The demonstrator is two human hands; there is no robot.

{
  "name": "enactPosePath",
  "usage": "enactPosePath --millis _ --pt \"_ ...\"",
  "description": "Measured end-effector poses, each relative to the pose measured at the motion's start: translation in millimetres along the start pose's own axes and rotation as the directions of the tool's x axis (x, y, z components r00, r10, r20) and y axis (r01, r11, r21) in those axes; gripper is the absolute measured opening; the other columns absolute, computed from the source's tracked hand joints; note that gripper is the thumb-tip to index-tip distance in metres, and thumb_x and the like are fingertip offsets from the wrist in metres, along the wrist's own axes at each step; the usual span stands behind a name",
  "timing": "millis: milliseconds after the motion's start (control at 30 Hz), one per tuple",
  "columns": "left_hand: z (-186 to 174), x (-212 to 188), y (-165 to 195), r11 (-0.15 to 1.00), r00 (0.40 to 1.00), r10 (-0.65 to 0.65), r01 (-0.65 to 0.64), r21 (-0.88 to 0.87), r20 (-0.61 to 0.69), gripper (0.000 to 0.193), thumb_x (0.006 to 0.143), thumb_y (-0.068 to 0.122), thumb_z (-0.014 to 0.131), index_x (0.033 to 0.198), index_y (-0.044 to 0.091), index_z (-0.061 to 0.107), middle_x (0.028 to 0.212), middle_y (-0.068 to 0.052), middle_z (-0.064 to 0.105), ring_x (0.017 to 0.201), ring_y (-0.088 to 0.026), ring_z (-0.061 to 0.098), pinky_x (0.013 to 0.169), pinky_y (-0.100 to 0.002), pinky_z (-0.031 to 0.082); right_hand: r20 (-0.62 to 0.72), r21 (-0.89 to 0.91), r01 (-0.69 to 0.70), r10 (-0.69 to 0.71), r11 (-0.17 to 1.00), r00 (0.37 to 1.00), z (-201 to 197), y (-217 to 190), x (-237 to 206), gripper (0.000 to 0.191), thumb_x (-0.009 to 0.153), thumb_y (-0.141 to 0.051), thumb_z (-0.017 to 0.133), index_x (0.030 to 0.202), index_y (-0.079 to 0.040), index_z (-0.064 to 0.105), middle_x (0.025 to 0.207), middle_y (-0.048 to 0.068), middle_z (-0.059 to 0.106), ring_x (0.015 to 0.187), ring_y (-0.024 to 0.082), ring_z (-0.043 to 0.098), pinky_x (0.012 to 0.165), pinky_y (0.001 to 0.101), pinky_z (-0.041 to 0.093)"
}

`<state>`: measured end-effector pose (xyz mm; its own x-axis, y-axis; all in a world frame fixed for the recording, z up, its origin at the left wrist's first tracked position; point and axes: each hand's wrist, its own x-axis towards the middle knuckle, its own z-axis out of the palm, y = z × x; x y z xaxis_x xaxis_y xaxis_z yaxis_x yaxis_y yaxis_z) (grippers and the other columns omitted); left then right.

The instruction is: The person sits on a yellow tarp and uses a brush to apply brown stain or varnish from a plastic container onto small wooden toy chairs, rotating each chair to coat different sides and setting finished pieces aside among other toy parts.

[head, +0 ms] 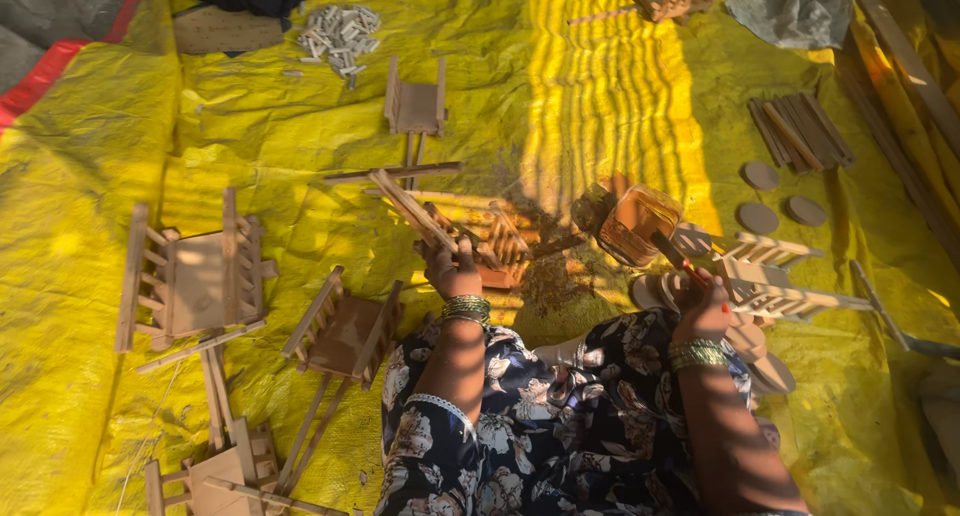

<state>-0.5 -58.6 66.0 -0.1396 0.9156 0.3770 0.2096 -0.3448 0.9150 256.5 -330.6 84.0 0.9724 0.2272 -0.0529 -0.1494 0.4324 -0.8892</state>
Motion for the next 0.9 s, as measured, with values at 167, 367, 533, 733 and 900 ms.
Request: enactPosePath --millis 167,367,533,733,900 --pt "6 0 -26 0.993 0.995 0.100 -0.099 -0.056 0.014 0.030 0.098 0.030 0.074 0.105 0.001 0.075 0.119 -0.021 0.068 0.108 -0.038 0.064 0.095 -0.047 0.051 0.055 -0.197 0.282 -0.276 0.939 0.959 24 17 37 0.022 0.111 -0.025 0.061 0.115 -0.003 0.060 0.101 0.011 0.076 0.073 0.015 0.056 0.065 0.0290 0.047" --pt "20 6 -38 0.992 0.992 0.113 -0.110 -0.061 0.048 0.021 0.100 0.023 0.074 0.106 0.003 0.075 0.116 -0.019 0.070 0.100 -0.034 0.068 0.093 -0.046 0.055 0.291 -0.864 0.434 -0.451 0.254 0.844 33 41 72 0.019 0.096 -0.033 0.075 0.096 -0.014 0.075 0.085 0.005 0.075 0.088 0.022 0.070 0.085 0.0417 0.049" --pt "14 7 -23 0.949 0.961 0.272 -0.262 -0.174 0.038 0.018 0.098 0.019 0.075 0.106 0.003 0.072 0.114 -0.017 0.066 0.093 -0.030 0.068 0.077 -0.041 0.056 0.437 -0.867 0.497 -0.415 0.044 0.798 30 63 97 0.019 0.100 -0.040 0.072 0.099 -0.022 0.077 0.088 0.000 0.074 0.108 0.022 0.066 0.108 0.0450 0.032" --pt "0 12 0 0.961 0.953 0.269 -0.275 0.022 0.136 0.009 0.095 0.012 0.078 0.097 0.006 0.073 0.106 -0.014 0.065 0.090 -0.030 0.067 0.075 -0.043 0.053 0.430 -0.890 0.455 -0.371 -0.022 0.823 15 65 119 0.021 0.096 -0.036 0.074 0.093 -0.016 0.080 0.081 0.002 0.076 0.095 0.023 0.068 0.095 0.0491 0.037" --pt "-3 12 1 0.964 0.939 0.202 -0.241 0.116 0.278 0.017 0.094 0.022 0.078 0.096 0.005 0.074 0.104 -0.014 0.065 0.084 -0.031 0.065 0.073 -0.045 0.051 0.131 -0.496 0.224 -0.183 0.839 0.974 -8 52 137 0.037 0.105 -0.041 0.068 0.096 -0.005 0.069 0.086 0.003 0.071 0.076 0.011 0.065 0.071 0.0292 0.052"
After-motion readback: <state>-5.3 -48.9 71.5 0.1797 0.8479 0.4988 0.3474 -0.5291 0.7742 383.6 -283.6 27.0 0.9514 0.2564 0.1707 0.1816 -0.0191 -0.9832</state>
